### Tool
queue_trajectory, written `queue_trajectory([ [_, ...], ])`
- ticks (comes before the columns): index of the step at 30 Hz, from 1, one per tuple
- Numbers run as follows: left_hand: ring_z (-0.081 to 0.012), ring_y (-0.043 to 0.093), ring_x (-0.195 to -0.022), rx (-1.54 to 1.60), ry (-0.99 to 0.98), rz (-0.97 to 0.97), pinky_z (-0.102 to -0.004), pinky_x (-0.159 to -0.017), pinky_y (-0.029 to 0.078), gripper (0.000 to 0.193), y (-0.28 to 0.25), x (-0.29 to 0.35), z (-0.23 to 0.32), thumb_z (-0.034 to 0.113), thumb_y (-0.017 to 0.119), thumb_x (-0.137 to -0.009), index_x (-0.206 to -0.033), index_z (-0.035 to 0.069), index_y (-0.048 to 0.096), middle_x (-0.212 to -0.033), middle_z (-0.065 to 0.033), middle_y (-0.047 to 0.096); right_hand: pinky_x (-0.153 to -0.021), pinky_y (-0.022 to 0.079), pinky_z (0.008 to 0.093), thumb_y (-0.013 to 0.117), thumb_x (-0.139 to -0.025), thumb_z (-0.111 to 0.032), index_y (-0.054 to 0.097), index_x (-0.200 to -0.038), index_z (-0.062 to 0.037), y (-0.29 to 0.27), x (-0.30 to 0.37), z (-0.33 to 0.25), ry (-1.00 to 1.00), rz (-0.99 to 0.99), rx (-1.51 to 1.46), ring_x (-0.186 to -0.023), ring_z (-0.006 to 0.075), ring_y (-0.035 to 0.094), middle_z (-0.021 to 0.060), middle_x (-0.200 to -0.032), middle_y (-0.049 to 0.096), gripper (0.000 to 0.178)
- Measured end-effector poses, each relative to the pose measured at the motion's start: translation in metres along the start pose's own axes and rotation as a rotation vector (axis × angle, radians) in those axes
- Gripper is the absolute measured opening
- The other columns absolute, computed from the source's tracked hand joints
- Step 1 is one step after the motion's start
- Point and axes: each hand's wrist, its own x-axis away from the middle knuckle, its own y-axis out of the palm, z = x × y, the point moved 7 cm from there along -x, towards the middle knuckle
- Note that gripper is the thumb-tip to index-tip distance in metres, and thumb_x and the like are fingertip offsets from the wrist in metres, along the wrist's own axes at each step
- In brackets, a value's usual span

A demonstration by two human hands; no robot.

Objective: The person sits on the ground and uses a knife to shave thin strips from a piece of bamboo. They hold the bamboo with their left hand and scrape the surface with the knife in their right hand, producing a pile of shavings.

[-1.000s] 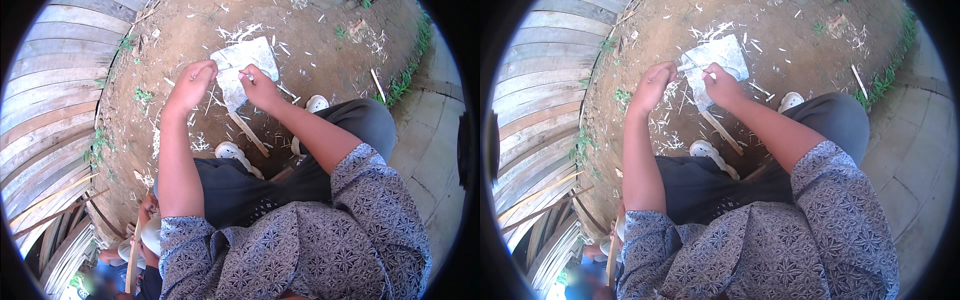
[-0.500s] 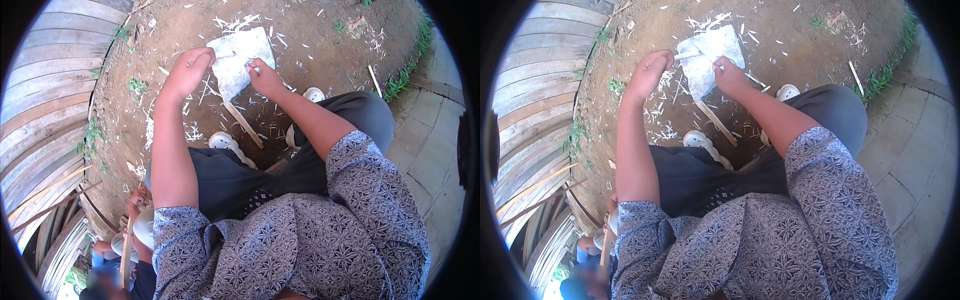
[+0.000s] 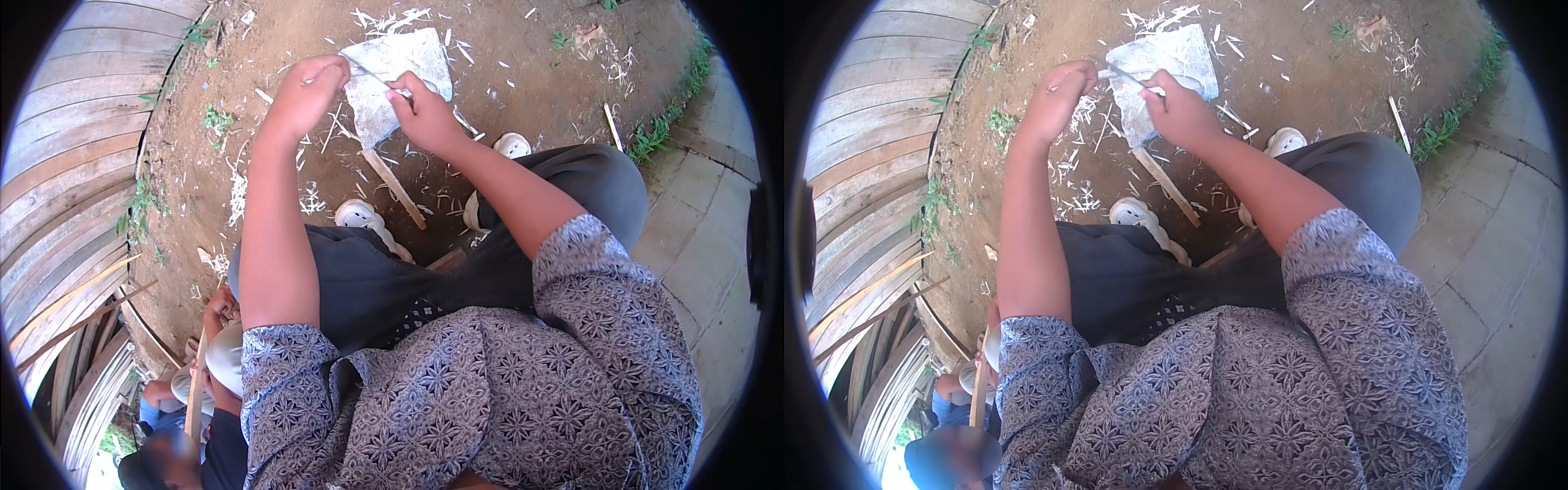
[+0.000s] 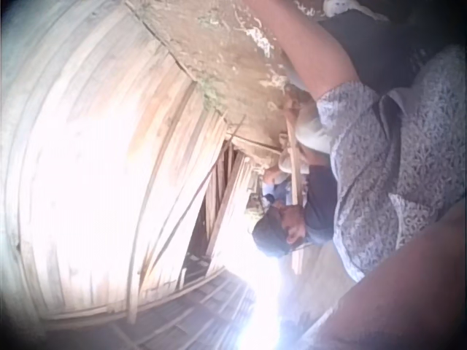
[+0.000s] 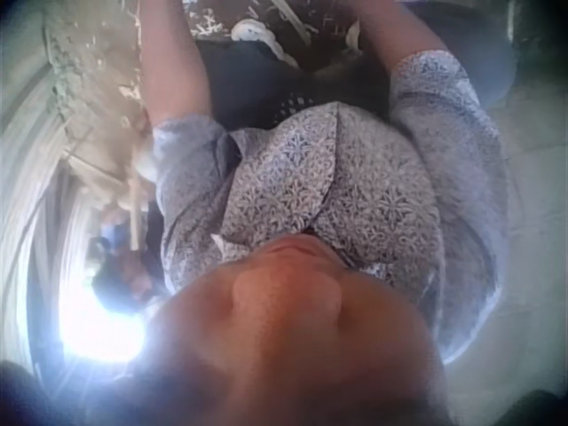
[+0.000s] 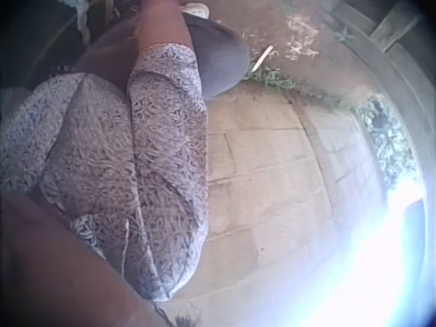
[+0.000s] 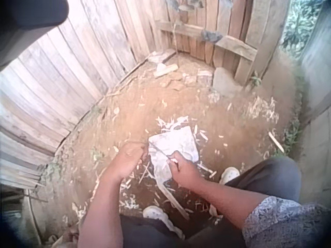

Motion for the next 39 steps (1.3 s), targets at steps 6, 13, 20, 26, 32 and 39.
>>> queue_trajectory([
  [6,-0.0114,0.042,-0.068,0.016,0.015,0.060,-0.0283,-0.066,0.037,0.022,-0.004,-0.003,0.005,0.018,0.046,-0.090,-0.074,0.004,0.051,-0.068,-0.0010,0.043,-0.058,0.043,0.0388,0.058,-0.102,-0.031,0.058,-0.116,-0.0106,0.002,-0.002,-0.025,0.008,0.031,0.004,-0.059,0.0217,0.055,0.0092,-0.065,0.058,0.025],
  [13,-0.0115,0.042,-0.068,0.054,-0.018,0.069,-0.0287,-0.065,0.036,0.021,-0.003,-0.003,-0.002,0.018,0.046,-0.090,-0.075,0.003,0.051,-0.069,-0.0005,0.044,-0.067,0.049,0.0437,0.057,-0.102,-0.033,0.058,-0.117,-0.0124,0.007,-0.008,-0.009,-0.003,0.033,-0.003,-0.068,0.0315,0.065,0.0144,-0.071,0.065,0.026],
  [20,-0.0097,0.041,-0.068,0.044,0.005,0.063,-0.0271,-0.064,0.035,0.021,0.002,-0.009,0.004,0.017,0.045,-0.089,-0.073,0.004,0.050,-0.069,0.0013,0.043,-0.065,0.048,0.0449,0.057,-0.101,-0.035,0.059,-0.117,-0.0139,0.008,-0.019,0.017,-0.065,0.104,0.036,-0.066,0.0316,0.065,0.0140,-0.070,0.065,0.027],
  [26,-0.0098,0.042,-0.068,0.031,-0.011,0.086,-0.0268,-0.064,0.035,0.021,0.004,-0.006,0.010,0.017,0.046,-0.089,-0.073,0.004,0.050,-0.069,0.0012,0.045,-0.070,0.050,0.0462,0.058,-0.101,-0.035,0.060,-0.116,-0.0137,-0.009,-0.013,0.024,0.058,0.010,0.112,-0.071,0.0354,0.066,0.0157,-0.075,0.067,0.026],
  [32,-0.0103,0.042,-0.068,0.072,0.034,0.099,-0.0271,-0.065,0.036,0.023,0.003,0.000,0.006,0.018,0.046,-0.090,-0.074,0.003,0.052,-0.070,0.0004,0.045,-0.071,0.052,0.0478,0.058,-0.101,-0.033,0.058,-0.114,-0.0114,0.001,0.000,-0.030,0.026,-0.023,0.079,-0.077,0.0377,0.069,0.0187,-0.079,0.068,0.025],
  [39,-0.0130,0.045,-0.071,0.043,0.029,0.133,-0.0295,-0.069,0.039,0.024,-0.003,-0.004,0.001,0.019,0.048,-0.091,-0.077,0.001,0.053,-0.071,-0.0021,0.048,-0.065,0.049,0.0386,0.059,-0.102,-0.032,0.058,-0.116,-0.0109,0.006,0.001,-0.045,-0.008,0.008,0.074,-0.065,0.0247,0.063,0.0121,-0.070,0.063,0.025],
])
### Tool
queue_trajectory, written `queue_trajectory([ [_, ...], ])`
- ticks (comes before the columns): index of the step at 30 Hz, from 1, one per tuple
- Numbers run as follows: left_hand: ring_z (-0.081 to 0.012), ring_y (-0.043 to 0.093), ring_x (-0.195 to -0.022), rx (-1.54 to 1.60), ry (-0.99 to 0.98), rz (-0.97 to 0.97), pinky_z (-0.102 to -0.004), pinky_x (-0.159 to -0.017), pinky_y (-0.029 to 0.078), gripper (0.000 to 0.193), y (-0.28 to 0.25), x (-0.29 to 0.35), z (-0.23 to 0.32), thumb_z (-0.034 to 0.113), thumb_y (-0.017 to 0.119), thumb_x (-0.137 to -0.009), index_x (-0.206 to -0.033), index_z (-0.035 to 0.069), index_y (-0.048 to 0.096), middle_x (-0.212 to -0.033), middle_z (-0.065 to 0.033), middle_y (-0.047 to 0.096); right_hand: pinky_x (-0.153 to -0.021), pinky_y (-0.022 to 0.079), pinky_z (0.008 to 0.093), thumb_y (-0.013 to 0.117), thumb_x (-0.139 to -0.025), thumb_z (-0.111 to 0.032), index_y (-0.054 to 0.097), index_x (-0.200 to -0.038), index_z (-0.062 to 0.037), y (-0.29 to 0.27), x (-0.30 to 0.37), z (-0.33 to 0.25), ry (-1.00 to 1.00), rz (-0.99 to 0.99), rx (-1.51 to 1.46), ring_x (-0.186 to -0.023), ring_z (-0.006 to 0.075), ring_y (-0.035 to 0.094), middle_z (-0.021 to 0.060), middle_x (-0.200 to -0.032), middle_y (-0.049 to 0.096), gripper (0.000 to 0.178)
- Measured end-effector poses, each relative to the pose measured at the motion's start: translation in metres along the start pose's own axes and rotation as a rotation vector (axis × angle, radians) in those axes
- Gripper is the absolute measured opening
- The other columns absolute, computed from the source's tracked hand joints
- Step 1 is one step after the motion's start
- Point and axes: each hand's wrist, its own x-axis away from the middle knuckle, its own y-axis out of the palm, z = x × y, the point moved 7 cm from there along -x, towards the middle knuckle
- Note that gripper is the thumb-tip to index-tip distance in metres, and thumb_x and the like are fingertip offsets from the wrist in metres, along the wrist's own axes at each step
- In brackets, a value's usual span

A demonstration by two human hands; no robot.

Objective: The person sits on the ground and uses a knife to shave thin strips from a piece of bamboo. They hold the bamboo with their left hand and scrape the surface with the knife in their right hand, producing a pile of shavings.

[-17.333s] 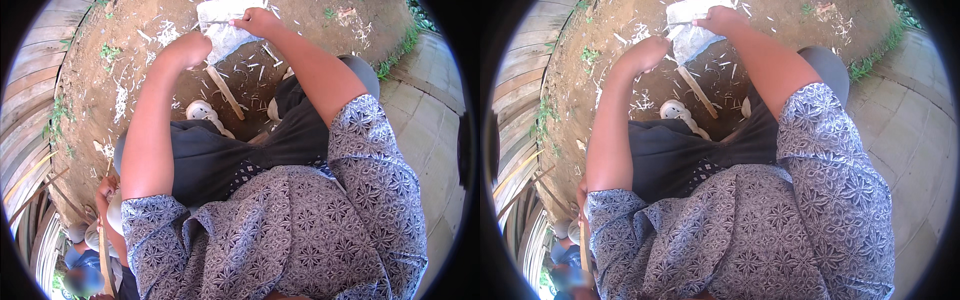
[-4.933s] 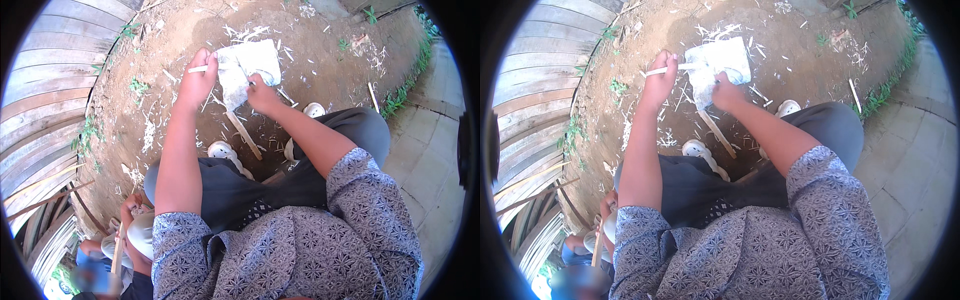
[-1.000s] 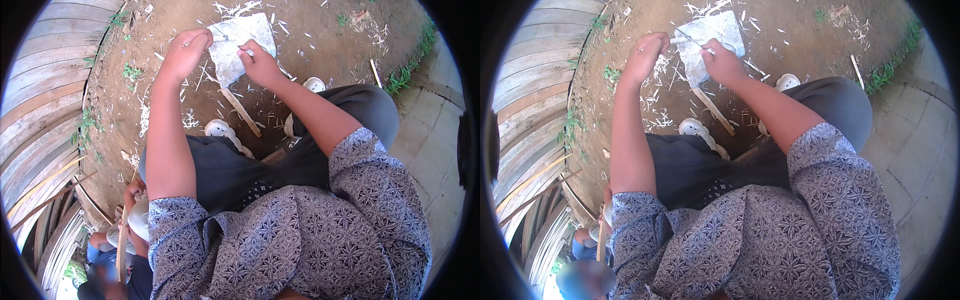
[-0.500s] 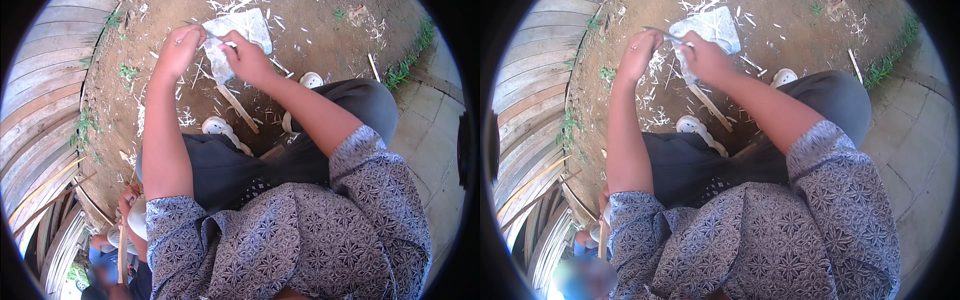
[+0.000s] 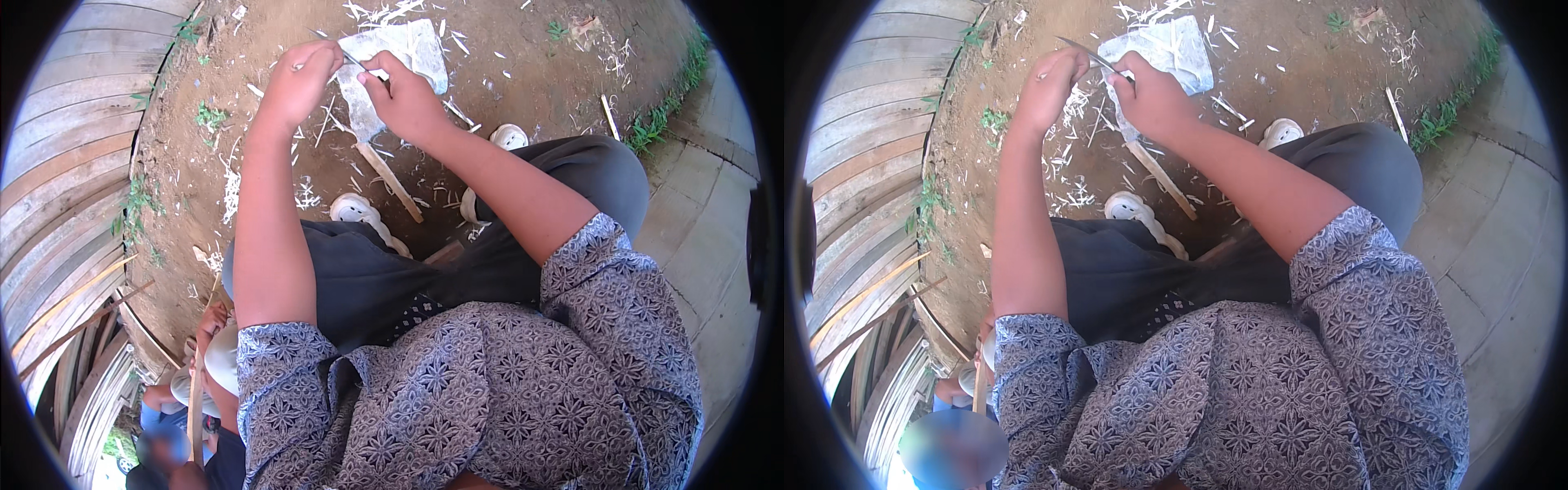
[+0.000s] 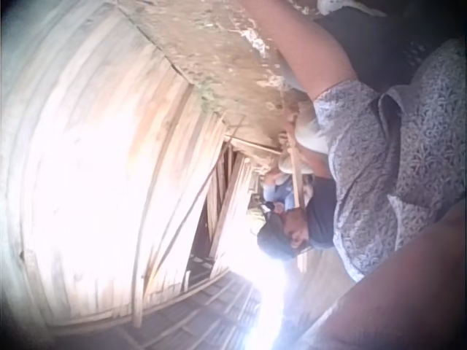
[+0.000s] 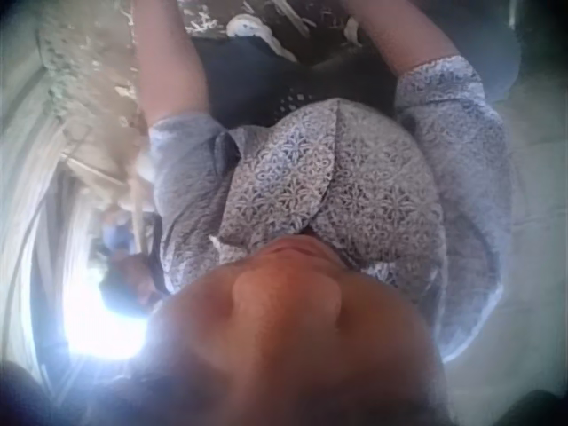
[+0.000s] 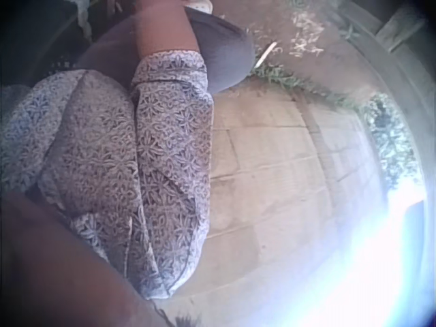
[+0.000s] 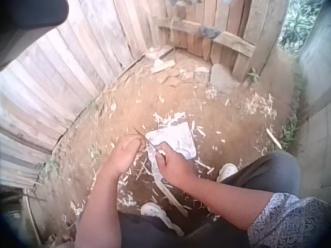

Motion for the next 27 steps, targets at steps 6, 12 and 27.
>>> queue_trajectory([
  [6,-0.0128,0.048,-0.074,-0.012,-0.044,-0.039,-0.0288,-0.072,0.041,0.023,0.002,-0.004,-0.006,0.020,0.048,-0.091,-0.080,0.002,0.057,-0.073,-0.0016,0.052,-0.063,0.049,0.0403,0.059,-0.102,-0.031,0.058,-0.116,-0.0116,0.006,-0.018,0.049,-0.014,0.061,0.042,-0.063,0.0268,0.062,0.0135,-0.068,0.063,0.025],
  [12,-0.0091,0.036,-0.067,-0.065,0.066,0.000,-0.0284,-0.064,0.032,0.021,0.013,-0.006,0.012,0.018,0.042,-0.091,-0.073,0.006,0.046,-0.070,0.0032,0.037,-0.080,0.053,0.0489,0.057,-0.100,-0.035,0.060,-0.114,-0.0097,-0.008,-0.028,0.110,0.134,0.009,0.140,-0.090,0.0406,0.069,0.0218,-0.091,0.071,0.029],
  [27,-0.0105,0.045,-0.070,0.006,0.018,0.019,-0.0279,-0.068,0.037,0.022,0.000,-0.002,0.003,0.016,0.046,-0.090,-0.073,0.004,0.053,-0.070,0.0003,0.047,-0.055,0.046,0.0377,0.055,-0.103,-0.036,0.055,-0.120,-0.0117,0.012,-0.034,0.112,0.279,-0.106,-0.046,-0.061,0.0231,0.056,0.0120,-0.078,0.061,0.030],
])
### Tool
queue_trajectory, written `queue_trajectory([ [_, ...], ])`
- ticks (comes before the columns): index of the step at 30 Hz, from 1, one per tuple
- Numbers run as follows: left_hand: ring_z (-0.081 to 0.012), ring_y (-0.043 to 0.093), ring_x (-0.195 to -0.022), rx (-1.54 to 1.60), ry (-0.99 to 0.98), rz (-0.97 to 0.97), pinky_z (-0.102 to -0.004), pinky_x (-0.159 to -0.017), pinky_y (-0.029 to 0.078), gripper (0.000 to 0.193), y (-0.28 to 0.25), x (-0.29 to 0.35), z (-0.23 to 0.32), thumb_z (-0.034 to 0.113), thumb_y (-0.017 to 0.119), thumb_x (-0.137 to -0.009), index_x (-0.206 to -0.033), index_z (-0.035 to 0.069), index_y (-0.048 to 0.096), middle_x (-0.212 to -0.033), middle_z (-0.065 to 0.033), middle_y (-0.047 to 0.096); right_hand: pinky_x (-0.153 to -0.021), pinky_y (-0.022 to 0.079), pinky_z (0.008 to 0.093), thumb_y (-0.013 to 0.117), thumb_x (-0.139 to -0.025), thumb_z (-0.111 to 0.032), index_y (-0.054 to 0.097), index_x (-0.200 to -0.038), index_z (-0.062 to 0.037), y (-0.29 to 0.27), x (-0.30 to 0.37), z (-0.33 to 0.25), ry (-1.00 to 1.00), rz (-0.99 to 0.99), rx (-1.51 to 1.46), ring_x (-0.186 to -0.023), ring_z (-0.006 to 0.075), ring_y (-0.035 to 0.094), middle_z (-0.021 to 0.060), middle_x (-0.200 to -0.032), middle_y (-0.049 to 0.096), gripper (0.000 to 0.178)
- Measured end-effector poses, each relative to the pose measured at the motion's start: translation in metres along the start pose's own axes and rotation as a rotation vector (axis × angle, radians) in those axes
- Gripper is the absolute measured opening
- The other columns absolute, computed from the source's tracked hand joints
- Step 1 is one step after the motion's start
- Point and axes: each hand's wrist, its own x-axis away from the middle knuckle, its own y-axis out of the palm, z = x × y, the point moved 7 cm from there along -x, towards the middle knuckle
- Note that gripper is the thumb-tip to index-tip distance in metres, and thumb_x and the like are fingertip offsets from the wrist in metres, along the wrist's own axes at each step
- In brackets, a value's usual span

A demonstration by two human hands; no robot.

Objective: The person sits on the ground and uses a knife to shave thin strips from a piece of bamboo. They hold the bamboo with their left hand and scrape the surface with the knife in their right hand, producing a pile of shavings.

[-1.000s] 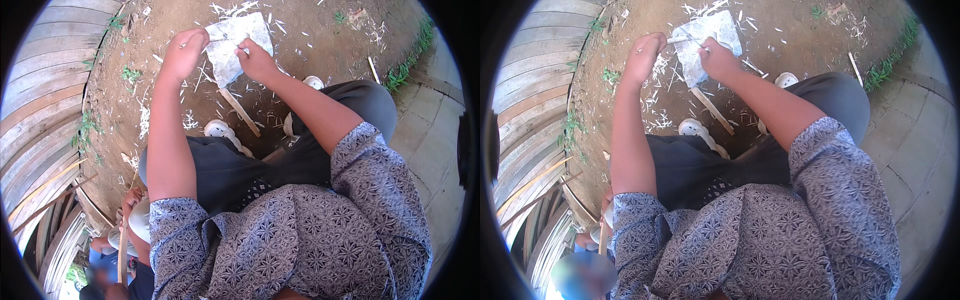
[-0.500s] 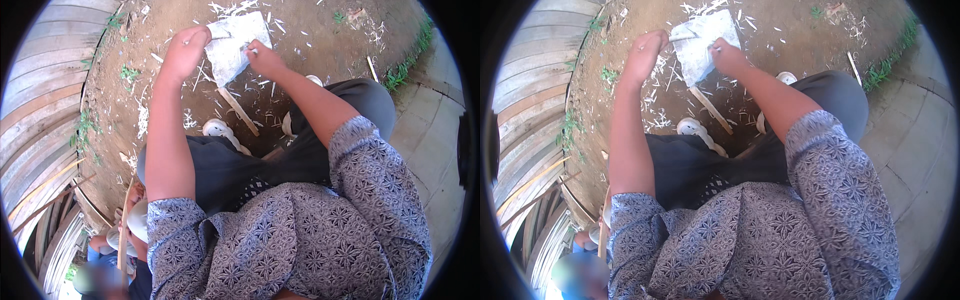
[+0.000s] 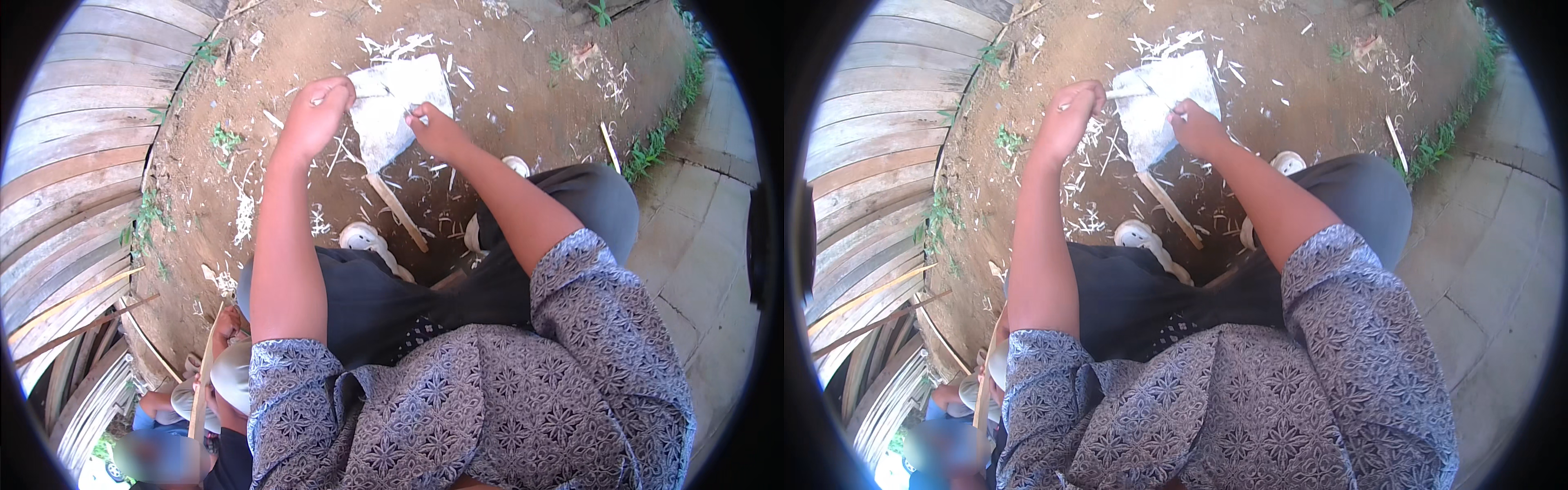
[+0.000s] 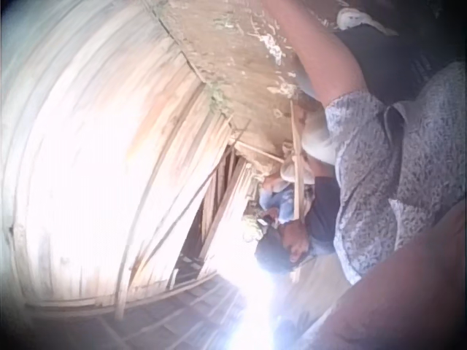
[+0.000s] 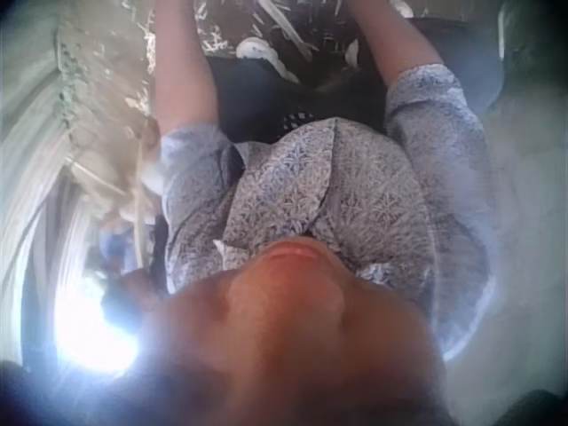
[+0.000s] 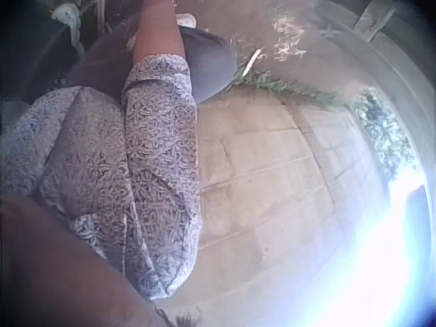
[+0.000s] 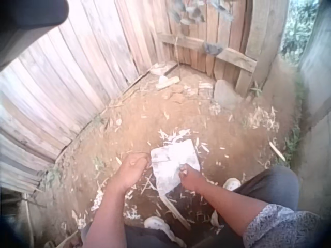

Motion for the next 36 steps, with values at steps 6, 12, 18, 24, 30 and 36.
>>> queue_trajectory([
  [6,-0.0081,0.049,-0.071,0.096,-0.116,0.077,-0.0257,-0.069,0.041,0.023,-0.003,-0.005,-0.006,0.014,0.049,-0.091,-0.073,0.003,0.056,-0.070,0.0020,0.052,-0.045,0.036,0.0260,0.044,-0.107,-0.038,0.044,-0.118,-0.0130,0.008,0.019,-0.006,0.280,-0.280,-0.404,-0.056,0.0085,0.042,0.0001,-0.075,0.047,0.027],
  [12,-0.0063,0.037,-0.063,0.130,-0.076,0.100,-0.0256,-0.059,0.031,0.024,-0.003,-0.002,-0.002,0.013,0.044,-0.092,-0.068,0.007,0.048,-0.066,0.0051,0.040,-0.071,0.051,0.0451,0.053,-0.100,-0.024,0.056,-0.134,-0.0068,0.005,0.038,-0.065,-0.187,0.075,-0.026,-0.077,0.0333,0.067,0.0213,-0.090,0.069,0.038],
  [18,-0.0067,0.035,-0.065,0.100,0.041,0.086,-0.0255,-0.061,0.030,0.024,0.005,-0.011,-0.007,0.015,0.044,-0.094,-0.071,0.008,0.045,-0.068,0.0047,0.037,-0.080,0.053,0.0443,0.054,-0.099,-0.020,0.055,-0.128,-0.0054,-0.014,0.011,-0.015,-0.221,0.097,0.181,-0.084,0.0413,0.068,0.0251,-0.093,0.069,0.032],
  [24,-0.0056,0.038,-0.065,0.125,-0.075,0.096,-0.0244,-0.062,0.032,0.021,-0.004,-0.005,-0.010,0.011,0.046,-0.093,-0.076,0.008,0.057,-0.067,0.0056,0.042,-0.075,0.055,0.0427,0.056,-0.101,-0.028,0.054,-0.136,-0.0077,0.002,0.007,-0.006,0.164,-0.117,-0.232,-0.076,0.0301,0.070,0.0182,-0.104,0.071,0.041],
  [30,-0.0045,0.048,-0.067,0.228,0.014,0.382,-0.0244,-0.060,0.040,0.014,-0.008,-0.009,-0.011,0.015,0.055,-0.103,-0.107,0.007,0.065,-0.075,0.0034,0.056,-0.071,0.056,0.0407,0.060,-0.098,-0.033,0.056,-0.135,-0.0108,-0.016,0.015,-0.018,0.050,0.048,0.053,-0.075,0.0249,0.070,0.0158,-0.104,0.071,0.043],
  [36,-0.0215,0.065,-0.088,0.007,0.012,0.387,-0.0349,-0.081,0.050,0.015,-0.003,-0.019,-0.009,0.014,0.049,-0.107,-0.109,0.003,0.059,-0.095,-0.0103,0.068,-0.076,0.052,0.0336,0.060,-0.099,-0.023,0.056,-0.133,-0.0111,-0.011,0.026,-0.014,0.043,0.074,-0.212,-0.081,0.0202,0.068,0.0137,-0.106,0.071,0.036],
])
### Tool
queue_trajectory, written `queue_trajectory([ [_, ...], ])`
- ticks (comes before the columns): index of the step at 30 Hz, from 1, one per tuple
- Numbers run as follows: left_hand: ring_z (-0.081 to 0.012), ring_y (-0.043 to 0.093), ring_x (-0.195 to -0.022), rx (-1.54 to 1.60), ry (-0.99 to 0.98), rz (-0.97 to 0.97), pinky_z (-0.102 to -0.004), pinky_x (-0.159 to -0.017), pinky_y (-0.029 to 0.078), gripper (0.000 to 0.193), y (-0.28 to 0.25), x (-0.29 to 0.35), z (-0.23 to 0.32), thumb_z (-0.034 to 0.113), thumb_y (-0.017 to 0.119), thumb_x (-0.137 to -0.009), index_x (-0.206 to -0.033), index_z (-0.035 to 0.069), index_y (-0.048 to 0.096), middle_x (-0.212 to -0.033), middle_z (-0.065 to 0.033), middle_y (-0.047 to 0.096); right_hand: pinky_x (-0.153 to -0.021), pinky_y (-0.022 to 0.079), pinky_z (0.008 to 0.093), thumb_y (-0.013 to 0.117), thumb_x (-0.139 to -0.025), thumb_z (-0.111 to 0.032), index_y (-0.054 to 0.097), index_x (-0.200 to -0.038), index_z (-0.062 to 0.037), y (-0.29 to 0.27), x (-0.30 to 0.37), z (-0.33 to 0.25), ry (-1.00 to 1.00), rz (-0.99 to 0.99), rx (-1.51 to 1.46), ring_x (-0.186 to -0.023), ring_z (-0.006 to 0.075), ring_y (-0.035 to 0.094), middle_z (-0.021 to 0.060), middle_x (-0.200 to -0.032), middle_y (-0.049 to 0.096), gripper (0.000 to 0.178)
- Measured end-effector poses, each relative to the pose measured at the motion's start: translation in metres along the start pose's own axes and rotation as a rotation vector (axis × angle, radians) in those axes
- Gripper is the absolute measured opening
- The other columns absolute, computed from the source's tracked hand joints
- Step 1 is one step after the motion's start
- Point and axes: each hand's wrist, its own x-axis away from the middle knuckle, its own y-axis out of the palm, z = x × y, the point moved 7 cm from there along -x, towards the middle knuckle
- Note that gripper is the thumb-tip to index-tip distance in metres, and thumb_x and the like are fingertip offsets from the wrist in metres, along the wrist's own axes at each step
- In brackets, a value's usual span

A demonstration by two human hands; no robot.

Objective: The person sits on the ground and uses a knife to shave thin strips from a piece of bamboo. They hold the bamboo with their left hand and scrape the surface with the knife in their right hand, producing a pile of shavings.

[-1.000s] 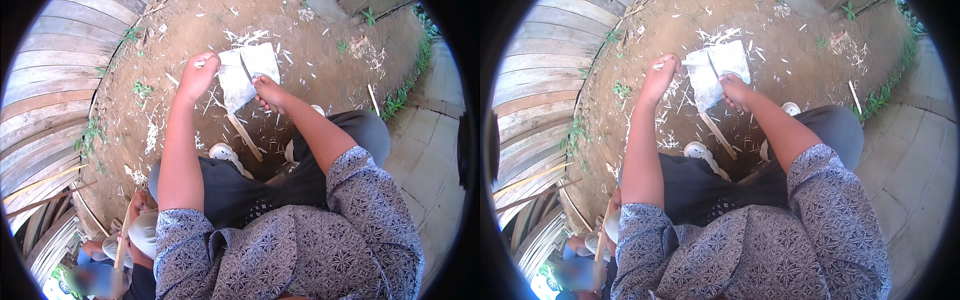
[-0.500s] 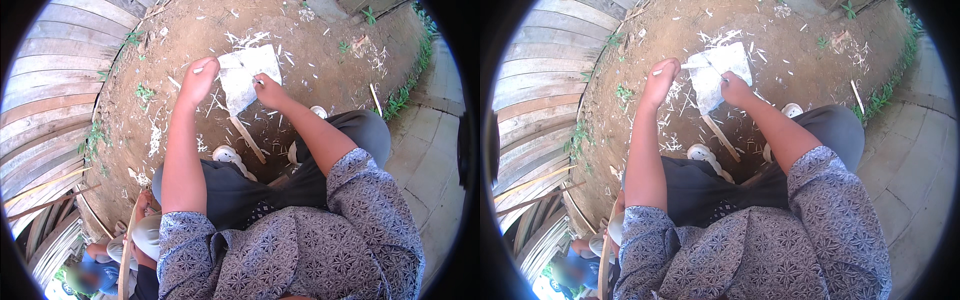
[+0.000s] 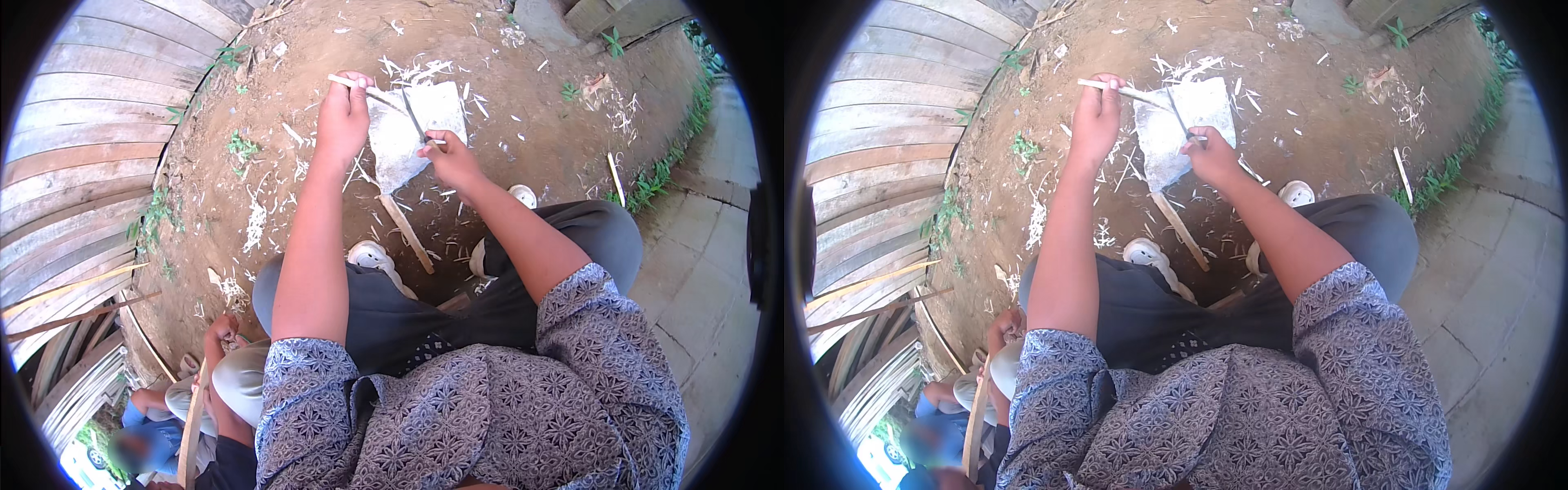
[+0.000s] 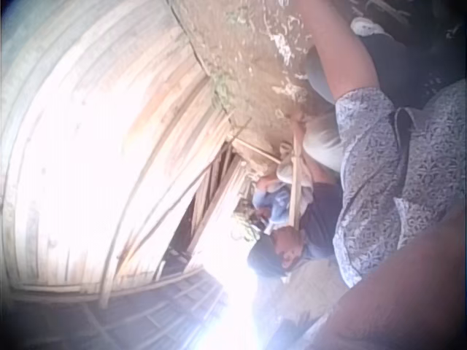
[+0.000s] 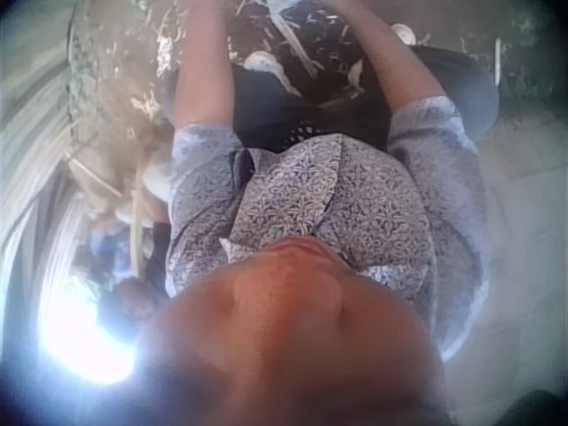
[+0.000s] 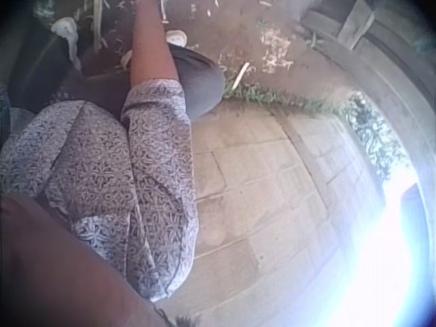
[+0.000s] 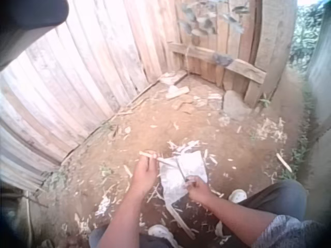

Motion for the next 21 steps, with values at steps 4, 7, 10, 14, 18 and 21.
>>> queue_trajectory([
  [4,-0.0263,0.068,-0.095,-0.103,0.044,-0.006,-0.0363,-0.085,0.051,0.014,0.000,0.001,0.006,0.012,0.047,-0.107,-0.110,0.003,0.056,-0.098,-0.0132,0.069,-0.065,0.047,0.0289,0.054,-0.104,-0.018,0.055,-0.134,-0.0099,0.008,0.005,-0.022,-0.042,-0.042,-0.135,-0.072,0.0109,0.059,0.0082,-0.099,0.071,0.032],
  [7,-0.0271,0.068,-0.094,-0.057,0.066,-0.009,-0.0367,-0.085,0.051,0.014,0.000,0.001,0.005,0.012,0.047,-0.107,-0.109,0.002,0.056,-0.098,-0.0135,0.069,-0.062,0.046,0.0290,0.052,-0.106,-0.020,0.054,-0.133,-0.0082,0.015,0.012,-0.054,-0.323,0.006,0.018,-0.070,0.0085,0.056,0.0072,-0.095,0.071,0.030],
  [10,-0.0271,0.068,-0.092,-0.052,0.099,0.005,-0.0364,-0.083,0.051,0.014,-0.002,0.001,0.004,0.012,0.047,-0.107,-0.108,0.003,0.058,-0.097,-0.0137,0.069,-0.071,0.051,0.0380,0.051,-0.105,-0.024,0.053,-0.130,-0.0099,0.010,0.014,-0.051,-0.358,0.004,0.184,-0.077,0.0237,0.065,0.0150,-0.091,0.071,0.028],
  [14,-0.0260,0.067,-0.083,-0.089,0.045,-0.021,-0.0357,-0.078,0.051,0.016,0.001,0.006,0.004,0.013,0.048,-0.106,-0.107,0.003,0.060,-0.092,-0.0136,0.069,-0.081,0.053,0.0502,0.050,-0.104,-0.024,0.049,-0.130,-0.0130,0.002,-0.007,-0.009,-0.190,0.071,0.347,-0.091,0.0437,0.069,0.0233,-0.091,0.071,0.029],
  [18,-0.0120,0.052,-0.072,0.000,-0.002,-0.025,-0.0278,-0.067,0.044,0.019,-0.006,0.008,-0.008,0.019,0.048,-0.108,-0.107,0.006,0.062,-0.079,-0.0029,0.056,-0.082,0.052,0.0511,0.050,-0.103,-0.024,0.049,-0.129,-0.0123,0.017,0.023,-0.065,-0.187,0.008,0.305,-0.092,0.0440,0.069,0.0246,-0.092,0.070,0.028],
  [21,-0.0062,0.045,-0.066,-0.022,0.061,-0.026,-0.0249,-0.062,0.041,0.021,-0.003,0.008,-0.003,0.022,0.048,-0.109,-0.107,0.006,0.062,-0.072,0.0029,0.049,-0.084,0.051,0.0527,0.050,-0.103,-0.024,0.048,-0.130,-0.0121,0.021,0.037,-0.096,-0.289,-0.048,0.214,-0.095,0.0457,0.068,0.0262,-0.095,0.070,0.029],
])
